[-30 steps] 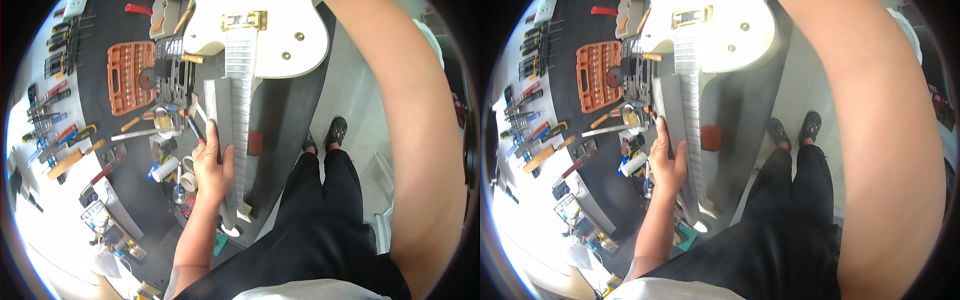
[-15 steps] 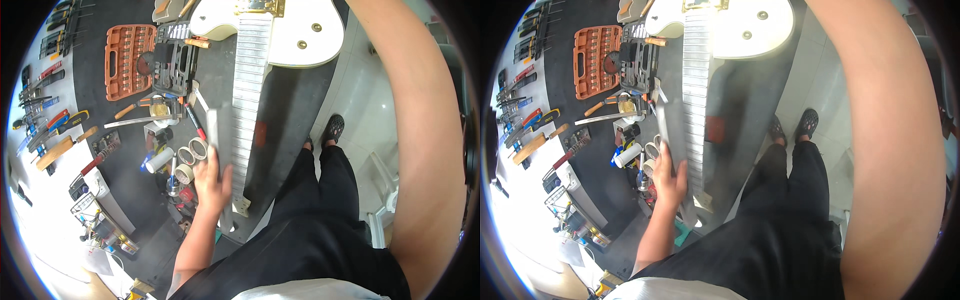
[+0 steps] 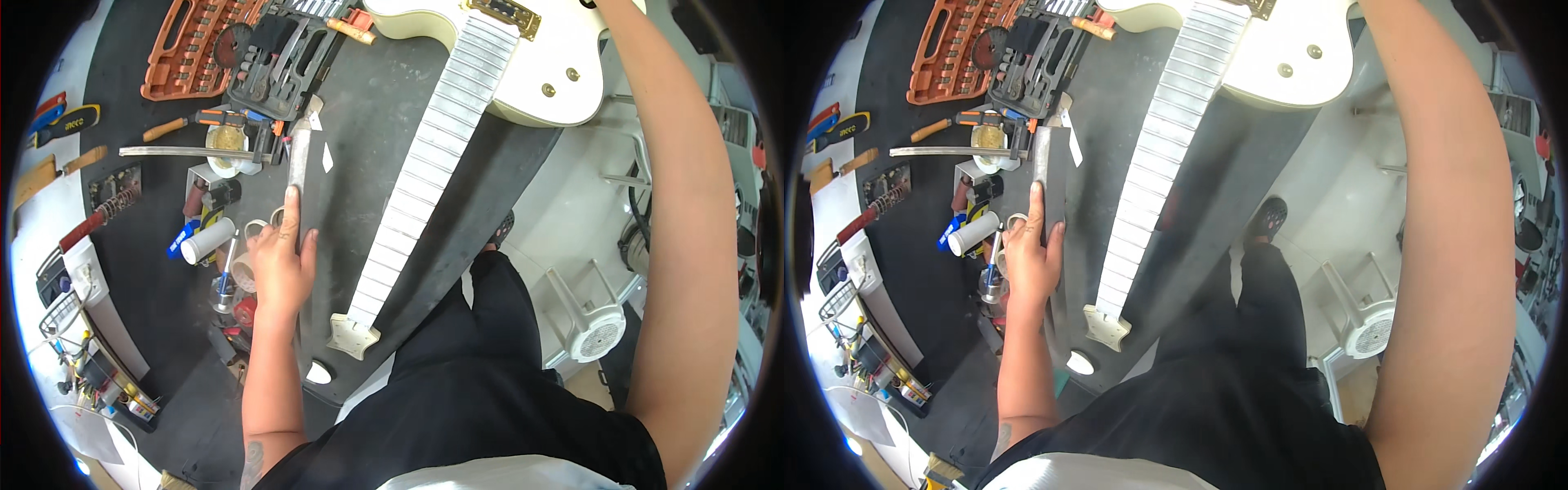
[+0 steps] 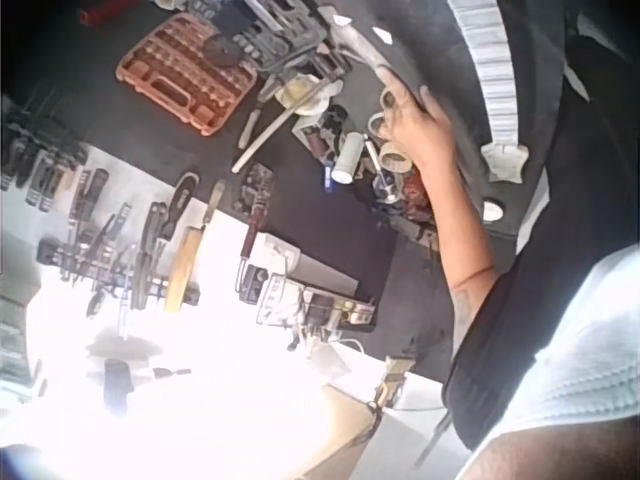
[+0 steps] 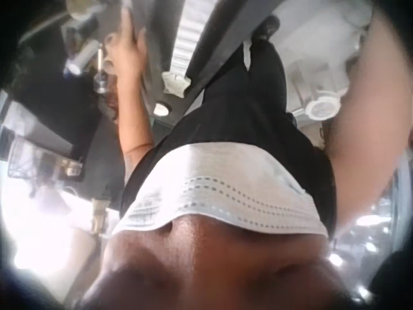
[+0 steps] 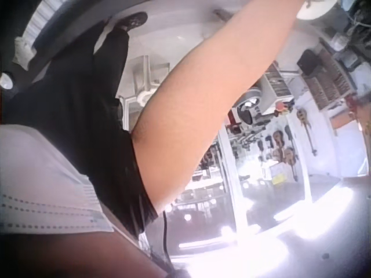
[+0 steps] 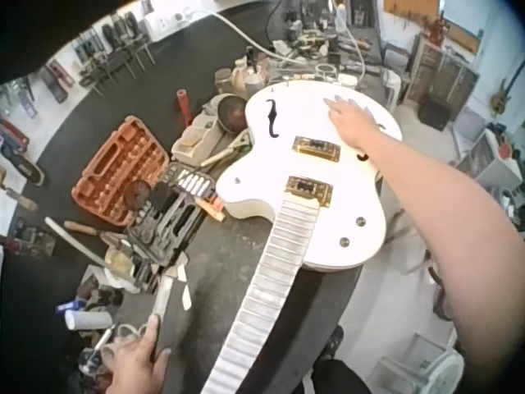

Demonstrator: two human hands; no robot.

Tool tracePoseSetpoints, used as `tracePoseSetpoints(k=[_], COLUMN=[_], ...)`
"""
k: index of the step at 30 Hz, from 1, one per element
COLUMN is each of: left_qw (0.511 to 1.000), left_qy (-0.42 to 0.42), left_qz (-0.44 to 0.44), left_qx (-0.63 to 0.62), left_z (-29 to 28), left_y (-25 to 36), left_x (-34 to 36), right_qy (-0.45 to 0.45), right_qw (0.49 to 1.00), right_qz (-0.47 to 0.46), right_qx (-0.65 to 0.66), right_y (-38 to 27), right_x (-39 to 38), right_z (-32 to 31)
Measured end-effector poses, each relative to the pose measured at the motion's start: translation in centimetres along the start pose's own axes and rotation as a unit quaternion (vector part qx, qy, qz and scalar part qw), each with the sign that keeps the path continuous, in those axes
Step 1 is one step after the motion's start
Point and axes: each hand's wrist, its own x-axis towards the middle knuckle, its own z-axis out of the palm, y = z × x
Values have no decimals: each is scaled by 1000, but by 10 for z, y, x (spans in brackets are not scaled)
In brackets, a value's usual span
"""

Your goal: The person sands the fretboard of a white electric guitar using a sanding block. They hold the guitar body with one hand and move the sanding block up and down the neck with the other. The person occasionally pauses to inspect the surface and reposition the instrument on the workbench.

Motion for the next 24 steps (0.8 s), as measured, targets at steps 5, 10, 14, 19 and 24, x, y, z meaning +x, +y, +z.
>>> tracePoseSetpoints(k=[5,10,14,19,24], left_qw=[999,998,998,998,996], left_qy=[-8,-3,-7,29,45], left_qz=[40,67,66,52,75], left_qx=[11,7,-8,-10,-26], left_z=[23,46,67,75,76], left_y=[1,11,12,10,17], left_x=[7,19,20,11,25], right_qy=[8,28,43,61,176], right_qw=[999,998,995,991,971], right_qz=[-25,-47,-62,-39,-46], right_qx=[20,35,72,110,153], right_y=[12,26,35,6,51], right_x=[9,16,17,7,-27], right_z=[8,20,21,16,-9])
